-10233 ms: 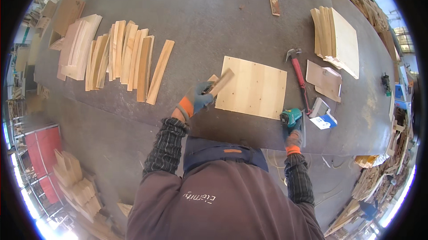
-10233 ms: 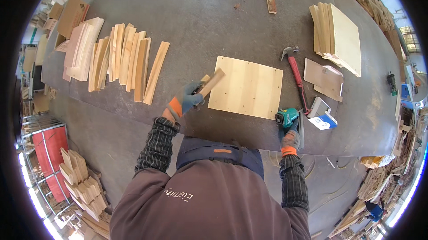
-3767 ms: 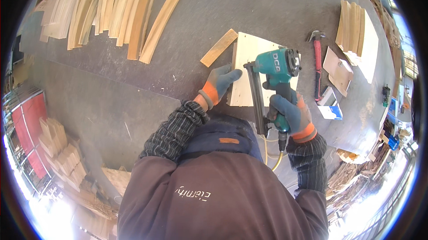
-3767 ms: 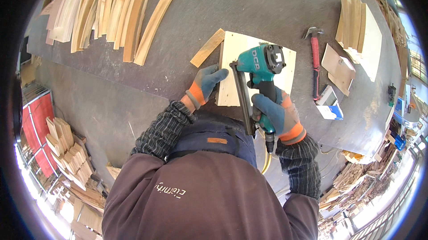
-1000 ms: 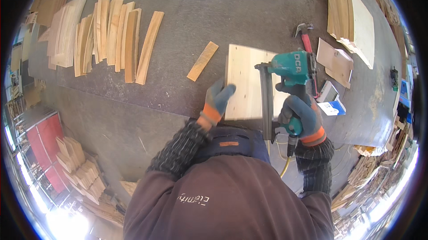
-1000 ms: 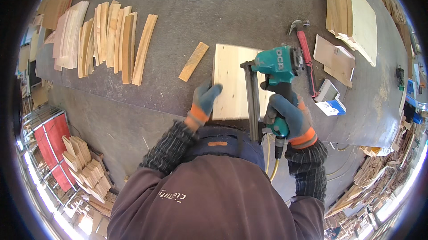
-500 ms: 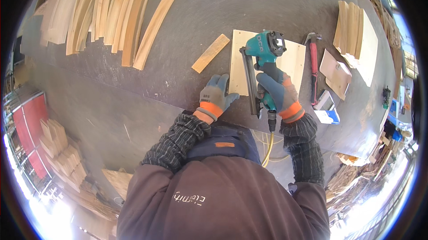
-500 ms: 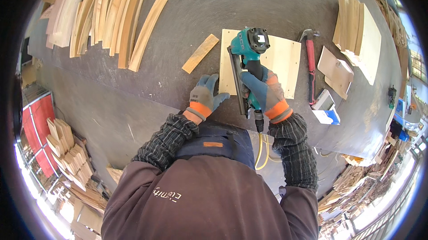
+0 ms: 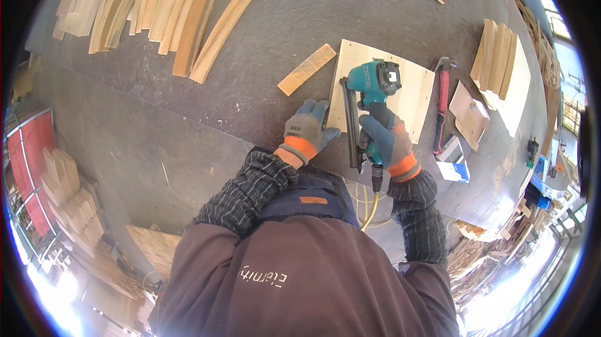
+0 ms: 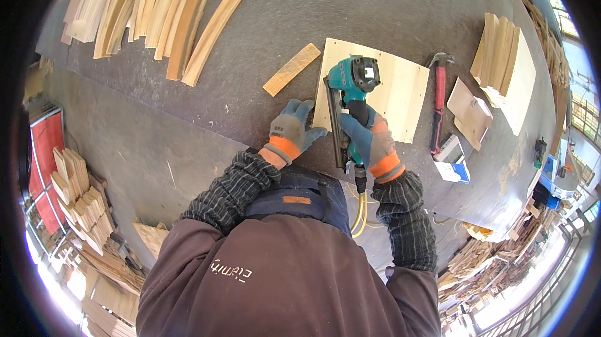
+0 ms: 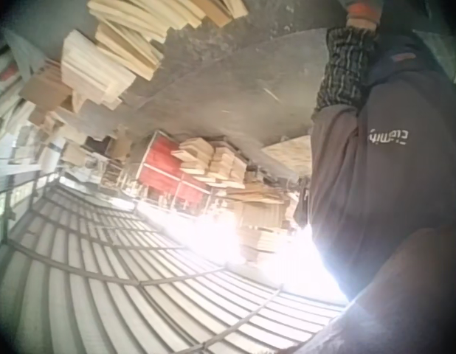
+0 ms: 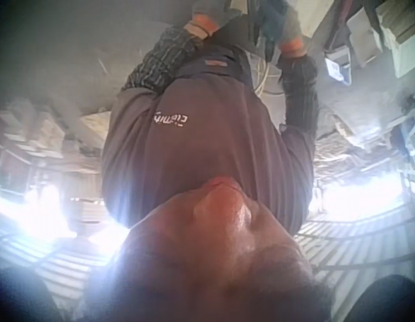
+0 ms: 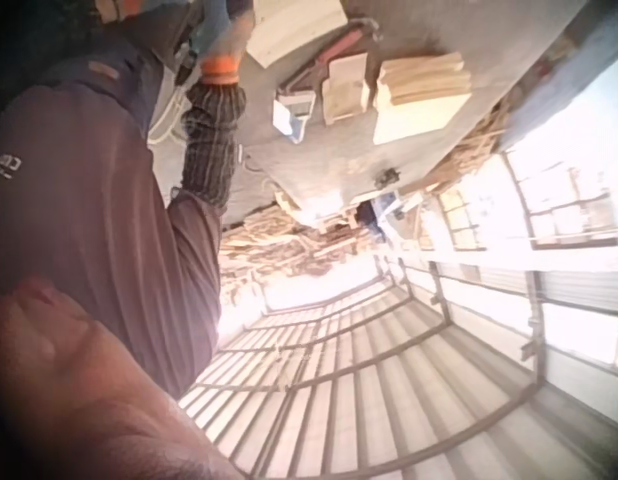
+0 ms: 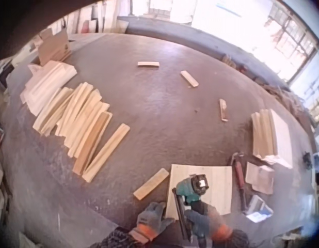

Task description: Assembling wooden slats into a board or box side using a pneumatic nail gun and a hammer.

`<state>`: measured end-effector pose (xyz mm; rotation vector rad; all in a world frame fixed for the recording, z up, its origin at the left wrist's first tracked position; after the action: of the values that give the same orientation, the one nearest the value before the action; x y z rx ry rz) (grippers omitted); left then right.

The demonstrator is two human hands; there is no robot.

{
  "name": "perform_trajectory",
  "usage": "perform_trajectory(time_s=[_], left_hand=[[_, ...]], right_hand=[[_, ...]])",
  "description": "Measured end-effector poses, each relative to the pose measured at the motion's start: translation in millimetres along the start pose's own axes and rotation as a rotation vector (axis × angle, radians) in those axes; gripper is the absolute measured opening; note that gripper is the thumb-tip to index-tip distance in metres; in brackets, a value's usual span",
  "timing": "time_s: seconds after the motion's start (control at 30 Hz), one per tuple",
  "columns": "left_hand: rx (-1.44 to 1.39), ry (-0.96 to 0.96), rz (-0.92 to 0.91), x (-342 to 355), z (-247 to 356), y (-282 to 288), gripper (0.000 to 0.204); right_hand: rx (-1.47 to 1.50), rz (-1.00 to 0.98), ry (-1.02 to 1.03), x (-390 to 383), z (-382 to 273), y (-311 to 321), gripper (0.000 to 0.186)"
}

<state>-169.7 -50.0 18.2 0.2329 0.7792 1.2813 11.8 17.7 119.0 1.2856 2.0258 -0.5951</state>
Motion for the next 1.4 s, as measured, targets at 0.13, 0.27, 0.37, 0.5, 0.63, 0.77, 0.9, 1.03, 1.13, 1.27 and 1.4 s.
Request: perform_trajectory(time_s=[0.13,0.27,0.37,0.5,0.63,0.77,0.9,1.03,1.13,1.27,1.4], left_hand=[[-0.005,0.023,-0.030,0.1,1.2,0.9,0.076],[0.017,0.062,-0.071,3.1,-0.2,0.1,0.078],[0.015,0.086,-0.096,2.3,3.9,5.1,0.078],[0.019,0.067,-0.086,2.4,2.6,2.0,0.076],[-0.006,0.059,-0.074,-2.5,2.3,8.1,0.072],[0.061,-0.159,0.201,-9.6,-10.5,36.4,0.067],[0.481,-0.120,0.448,18.5,-11.3,76.2,0.060],[0.526,-0.020,0.153,56.6,-25.2,75.6,0.062],[-0.010,0.166,-0.085,61.7,-26.7,85.8,0.063],[-1.002,0.073,-0.387,39.5,25.3,77.2,0.059],[-1.231,0.025,-0.594,29.7,70.4,56.8,0.059]], right_hand=[[-0.012,-0.003,-0.022,-6.8,10.2,-1.6,0.029],[0.017,-0.016,-0.055,-21.5,12.1,-5.8,0.030],[0.011,-0.047,-0.023,-27.8,22.2,-8.6,0.031],[0.081,-0.036,-0.032,-33.2,34.1,-9.9,0.032],[0.027,-0.027,-0.076,-51.1,19.1,-5.4,0.036],[-0.016,0.172,0.103,-92.1,55.1,35.5,0.040],[-0.127,0.457,0.130,-114.0,143.4,110.2,0.054],[-0.512,0.696,0.479,-104.3,204.0,174.3,0.062],[-0.531,0.740,0.272,-109.0,217.9,191.9,0.063],[-0.916,0.790,0.223,-105.5,226.5,197.1,0.066],[-0.861,0.736,0.054,-98.8,262.6,219.1,0.071]])
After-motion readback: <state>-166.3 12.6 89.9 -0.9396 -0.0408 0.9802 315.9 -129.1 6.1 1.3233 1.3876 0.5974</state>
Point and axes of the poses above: each hand's wrist, its own x-axis towards the middle knuckle, its own y-axis out of the back of the hand, z = x × y, the point moved 4 cm from there along x, towards the middle knuckle, and after that the axes turned 6 degrees about -z, right-handed, at the moved point
